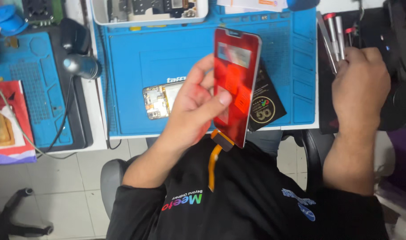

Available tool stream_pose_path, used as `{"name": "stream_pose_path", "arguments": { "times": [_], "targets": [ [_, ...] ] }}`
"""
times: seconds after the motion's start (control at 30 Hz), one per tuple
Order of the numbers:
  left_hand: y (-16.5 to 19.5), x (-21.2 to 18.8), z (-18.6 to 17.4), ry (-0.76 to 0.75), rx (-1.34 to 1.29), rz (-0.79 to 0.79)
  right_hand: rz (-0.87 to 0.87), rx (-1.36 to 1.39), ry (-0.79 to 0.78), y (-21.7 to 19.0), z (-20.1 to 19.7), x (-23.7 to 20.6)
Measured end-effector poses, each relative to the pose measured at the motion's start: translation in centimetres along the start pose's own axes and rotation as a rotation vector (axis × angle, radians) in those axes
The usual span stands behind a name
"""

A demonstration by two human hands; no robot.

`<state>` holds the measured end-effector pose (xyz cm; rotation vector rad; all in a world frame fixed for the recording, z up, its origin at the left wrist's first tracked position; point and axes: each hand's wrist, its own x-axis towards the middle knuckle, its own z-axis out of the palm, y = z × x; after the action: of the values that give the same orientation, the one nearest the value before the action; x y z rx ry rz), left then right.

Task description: The person tests a disassembled smartphone on a blue repair mat, then picks up a new replacement screen, peels its protective film, and trims the film edge with scissors. They then handle the phone chassis, work on its internals, and reposition the battery.

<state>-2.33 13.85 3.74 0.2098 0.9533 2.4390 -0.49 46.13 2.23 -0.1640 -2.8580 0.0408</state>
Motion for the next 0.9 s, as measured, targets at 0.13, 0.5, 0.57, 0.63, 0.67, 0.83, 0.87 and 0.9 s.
{"name": "stream_pose_path", "arguments": {
  "times": [0.13,0.5,0.57,0.63,0.67,0.83,0.87,0.9],
  "targets": [
    [0.3,-0.3,0.5,-0.075,-0.023,-0.016,-0.051,0.043,-0.018,1.8,1.3,-0.4],
    [0.4,-0.4,1.2,-0.148,0.020,-0.031,0.286,0.904,0.066,8.2,2.7,-2.5],
    [0.5,-0.4,1.4,-0.140,0.057,-0.036,0.350,1.177,0.104,7.9,1.7,-3.2],
    [0.5,-0.4,1.7,-0.127,0.112,-0.016,0.309,1.428,0.135,6.7,0.5,-3.7],
    [0.5,-0.4,1.9,-0.118,0.148,0.009,0.278,1.542,0.151,5.8,-0.1,-3.8],
    [0.3,-0.6,2.4,-0.058,0.252,0.076,0.085,1.946,0.178,-0.7,-2.0,-3.5],
    [0.2,-0.7,2.5,-0.055,0.258,0.081,0.066,1.977,0.187,-2.1,-2.1,-3.4],
    [0.2,-0.8,2.6,-0.051,0.273,0.085,0.056,2.014,0.189,-3.2,-2.2,-3.2]
  ]
}}
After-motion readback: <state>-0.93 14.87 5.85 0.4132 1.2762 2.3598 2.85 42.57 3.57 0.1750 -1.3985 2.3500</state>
